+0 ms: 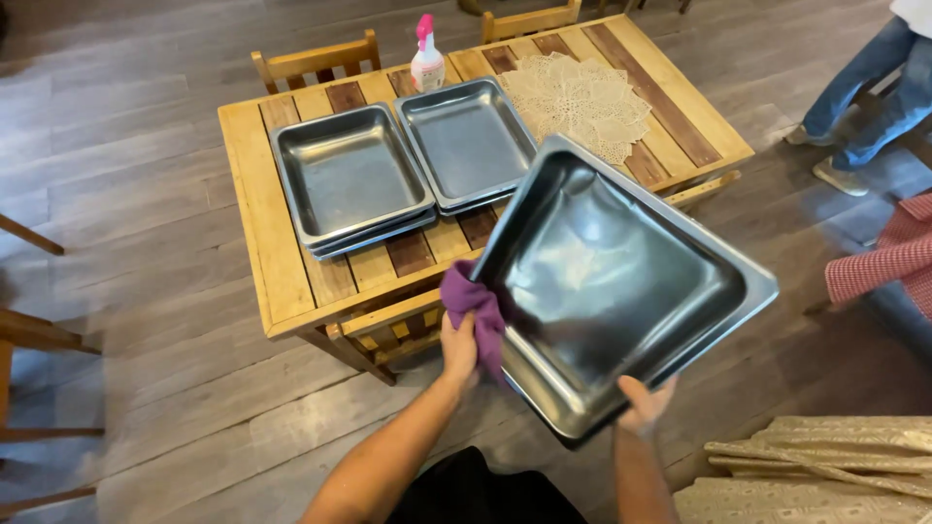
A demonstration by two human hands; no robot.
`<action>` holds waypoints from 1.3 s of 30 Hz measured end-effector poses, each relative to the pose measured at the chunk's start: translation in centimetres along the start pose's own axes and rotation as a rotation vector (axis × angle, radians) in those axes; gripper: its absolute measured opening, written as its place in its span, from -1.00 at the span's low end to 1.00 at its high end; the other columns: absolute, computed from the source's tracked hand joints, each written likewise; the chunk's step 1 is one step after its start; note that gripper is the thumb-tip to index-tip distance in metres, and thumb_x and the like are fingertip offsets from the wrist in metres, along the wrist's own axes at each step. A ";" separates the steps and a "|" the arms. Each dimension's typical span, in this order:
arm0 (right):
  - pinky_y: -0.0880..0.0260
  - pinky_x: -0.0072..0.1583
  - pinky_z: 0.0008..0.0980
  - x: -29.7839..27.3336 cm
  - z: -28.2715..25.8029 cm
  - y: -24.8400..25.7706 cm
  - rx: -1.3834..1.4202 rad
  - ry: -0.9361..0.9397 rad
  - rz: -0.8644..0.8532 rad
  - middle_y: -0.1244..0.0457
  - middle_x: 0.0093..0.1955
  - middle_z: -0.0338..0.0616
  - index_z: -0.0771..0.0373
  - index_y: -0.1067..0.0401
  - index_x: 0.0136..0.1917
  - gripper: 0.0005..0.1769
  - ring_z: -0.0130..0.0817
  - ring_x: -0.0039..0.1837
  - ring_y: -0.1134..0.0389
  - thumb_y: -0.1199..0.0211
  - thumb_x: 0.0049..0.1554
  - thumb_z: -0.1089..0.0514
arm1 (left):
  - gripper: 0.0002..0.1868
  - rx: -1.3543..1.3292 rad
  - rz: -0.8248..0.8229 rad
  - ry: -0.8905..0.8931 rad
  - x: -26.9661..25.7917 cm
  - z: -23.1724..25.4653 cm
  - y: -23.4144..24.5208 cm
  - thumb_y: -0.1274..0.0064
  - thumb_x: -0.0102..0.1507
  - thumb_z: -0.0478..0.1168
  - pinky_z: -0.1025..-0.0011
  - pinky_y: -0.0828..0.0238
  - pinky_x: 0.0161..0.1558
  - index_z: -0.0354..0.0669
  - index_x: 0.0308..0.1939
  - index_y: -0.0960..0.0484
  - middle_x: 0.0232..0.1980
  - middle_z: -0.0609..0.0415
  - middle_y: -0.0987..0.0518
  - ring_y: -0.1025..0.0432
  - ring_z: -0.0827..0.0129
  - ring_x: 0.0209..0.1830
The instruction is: Cleaning and drying metal serving trays with a purple cloth in a restaurant setting.
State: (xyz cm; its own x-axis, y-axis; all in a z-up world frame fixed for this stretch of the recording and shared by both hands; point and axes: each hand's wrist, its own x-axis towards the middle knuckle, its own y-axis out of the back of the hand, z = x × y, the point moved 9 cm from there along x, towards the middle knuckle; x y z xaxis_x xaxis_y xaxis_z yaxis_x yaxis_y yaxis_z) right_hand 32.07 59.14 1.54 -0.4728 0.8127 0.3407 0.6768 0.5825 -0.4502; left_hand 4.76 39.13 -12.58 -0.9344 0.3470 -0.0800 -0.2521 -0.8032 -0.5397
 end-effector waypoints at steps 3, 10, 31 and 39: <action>-0.26 0.40 -0.31 -1.4 -0.7 -5.8 -0.162 0.088 -0.019 -0.14 0.35 -0.05 0.41 -0.15 0.48 -0.14 -0.24 0.31 -0.19 -0.13 -0.11 0.22 | -0.62 -0.244 0.188 0.288 -5.4 3.0 -3.7 0.07 0.39 -0.19 0.20 -0.50 0.04 -0.12 0.29 -0.40 0.08 0.02 -0.60 -0.50 0.24 -0.03; -0.27 0.41 -0.25 -0.6 0.4 -7.9 -0.189 0.169 -0.019 -0.12 0.35 0.00 0.40 -0.07 0.44 -0.16 -0.21 0.32 -0.19 -0.12 -0.10 0.16 | -0.55 -0.197 -0.041 0.504 -13.7 -1.2 -5.7 0.08 0.37 -0.19 0.25 -0.45 0.16 -0.07 0.36 -0.38 0.16 0.01 -0.60 -0.51 0.26 0.08; -0.28 0.19 -0.29 -9.9 14.0 -13.7 -0.059 0.074 0.032 -0.17 0.08 0.00 0.51 -0.25 0.15 -0.51 -0.21 0.06 -0.19 -0.31 0.12 0.11 | -0.58 -0.282 0.061 0.352 -6.4 12.6 9.7 0.02 0.33 -0.38 0.22 -0.50 -0.04 -0.22 0.28 -0.41 0.06 -0.01 -0.61 -0.51 0.21 -0.06; -0.15 0.48 0.08 -6.0 2.8 -24.2 0.071 -0.264 -0.124 -0.07 0.57 0.02 0.19 0.01 0.58 0.20 -0.01 0.55 -0.11 0.06 0.06 -0.75 | -0.71 0.450 0.031 -0.115 3.8 32.2 24.7 -0.13 0.21 -0.37 0.41 -0.51 -0.11 -0.33 0.02 -0.65 -0.12 0.04 -0.70 -0.55 0.38 -0.19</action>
State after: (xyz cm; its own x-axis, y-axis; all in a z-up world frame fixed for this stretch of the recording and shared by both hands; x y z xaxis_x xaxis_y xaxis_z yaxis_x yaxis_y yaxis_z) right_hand 16.97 40.23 8.03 -0.6856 0.7067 0.1747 0.5680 0.6694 -0.4788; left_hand -13.10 5.03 0.84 -0.9587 0.2840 0.0167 -0.2839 -0.9514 -0.1195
